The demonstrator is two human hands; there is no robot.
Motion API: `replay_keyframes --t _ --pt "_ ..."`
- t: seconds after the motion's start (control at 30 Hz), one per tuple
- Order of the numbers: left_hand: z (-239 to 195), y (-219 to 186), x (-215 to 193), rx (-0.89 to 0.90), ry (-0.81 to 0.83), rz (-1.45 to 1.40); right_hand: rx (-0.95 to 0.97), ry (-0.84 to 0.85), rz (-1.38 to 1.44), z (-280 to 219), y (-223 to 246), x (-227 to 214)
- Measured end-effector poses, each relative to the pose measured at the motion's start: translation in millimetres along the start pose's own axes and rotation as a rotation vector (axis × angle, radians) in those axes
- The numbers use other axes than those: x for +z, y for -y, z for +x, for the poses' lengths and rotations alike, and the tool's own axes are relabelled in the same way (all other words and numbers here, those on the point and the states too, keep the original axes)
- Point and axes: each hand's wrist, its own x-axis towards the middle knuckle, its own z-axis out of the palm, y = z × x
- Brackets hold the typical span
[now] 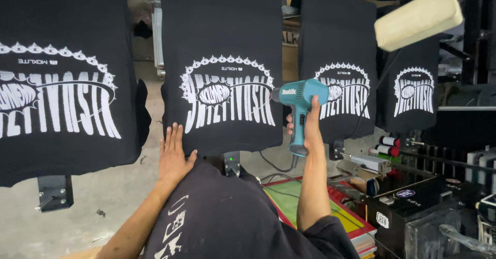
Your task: The person uses a handheld heat gun to apply heat to white printed designs on black t-shirts mounted on a heat press. They move the heat gun over the design on each shirt in sequence, holding the fabric steady with their other hand.
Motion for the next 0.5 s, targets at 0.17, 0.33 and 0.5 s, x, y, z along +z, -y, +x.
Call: replay_keyframes --t 0.17,0.33,0.5 --pt "0.6 -0.5 2.2 -0.006 -0.009 -0.004 -0.001 -0.007 -0.029 0.9 15.2 9.5" --pt "1.8 1.1 6.7 0.008 -0.044 0.026 0.032 0.021 -0.082 3.9 27.5 11.8" --pt "1.7 -3.3 3.4 -0.027 -0.023 0.005 -0.039 -0.009 0.004 25.2 29.9 15.9"
